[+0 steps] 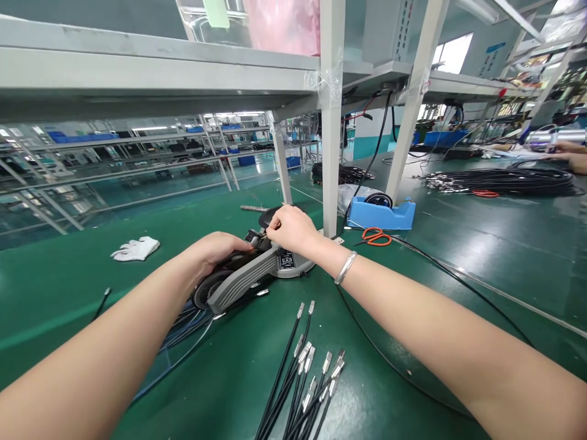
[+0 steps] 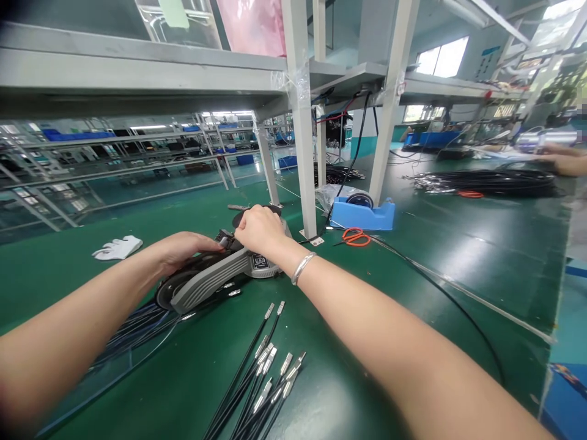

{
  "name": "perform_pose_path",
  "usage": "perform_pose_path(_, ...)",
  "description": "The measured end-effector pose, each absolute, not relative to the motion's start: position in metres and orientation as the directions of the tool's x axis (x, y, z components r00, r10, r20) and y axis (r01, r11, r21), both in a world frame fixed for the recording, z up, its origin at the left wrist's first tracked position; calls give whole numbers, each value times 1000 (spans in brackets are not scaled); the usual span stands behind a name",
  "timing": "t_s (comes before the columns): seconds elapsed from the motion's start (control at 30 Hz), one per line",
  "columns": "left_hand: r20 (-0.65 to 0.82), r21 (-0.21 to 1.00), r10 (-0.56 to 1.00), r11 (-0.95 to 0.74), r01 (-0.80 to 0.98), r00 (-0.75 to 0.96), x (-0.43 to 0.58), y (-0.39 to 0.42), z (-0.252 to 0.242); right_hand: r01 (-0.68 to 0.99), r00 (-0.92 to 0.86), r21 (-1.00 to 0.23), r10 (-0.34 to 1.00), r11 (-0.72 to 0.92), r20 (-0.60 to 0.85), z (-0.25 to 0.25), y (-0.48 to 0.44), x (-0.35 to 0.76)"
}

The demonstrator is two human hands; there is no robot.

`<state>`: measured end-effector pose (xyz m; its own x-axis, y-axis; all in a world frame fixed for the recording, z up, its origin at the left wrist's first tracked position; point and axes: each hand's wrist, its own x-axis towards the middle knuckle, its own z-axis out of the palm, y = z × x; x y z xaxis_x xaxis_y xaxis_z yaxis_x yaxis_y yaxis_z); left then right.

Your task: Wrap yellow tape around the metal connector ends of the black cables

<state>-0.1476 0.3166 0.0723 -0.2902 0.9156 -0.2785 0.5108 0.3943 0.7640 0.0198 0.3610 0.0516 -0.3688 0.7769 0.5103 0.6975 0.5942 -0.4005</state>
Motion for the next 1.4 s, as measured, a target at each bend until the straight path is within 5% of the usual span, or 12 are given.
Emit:
perform_pose_path(0.4, -190, 707, 945, 320, 631, -267, -148, 316, 71, 737, -393, -230, 679, 636, 620, 42, 354, 13)
perform_pose_path(0.57, 44, 556, 947, 243, 795, -320, -141, 296, 70, 742, -432, -174, 661, 647, 614, 44, 357, 12)
perform_pose_path(0.67, 315, 346, 917, 130, 929, -245, -126, 270, 63, 739, -452, -158, 656, 655, 605, 44, 358, 14)
perform_pose_path(0.7, 410, 142, 905, 59, 988, -113, -119, 263, 59, 739, -456, -154, 655, 656, 603, 44, 358, 14)
perform_pose_path(0.77, 445, -149, 892, -11, 989, 77, -106, 252, 51, 741, -460, -147, 655, 655, 600, 45, 357, 15)
perform_pose_path(0.83, 424, -245, 896, -27, 969, 133, -97, 250, 44, 743, -463, -142, 654, 655, 598, 45, 356, 16)
perform_pose_path(1.4, 397, -227, 914, 9, 974, 84, -81, 264, 30, 732, -476, -147, 654, 665, 589, 47, 357, 18)
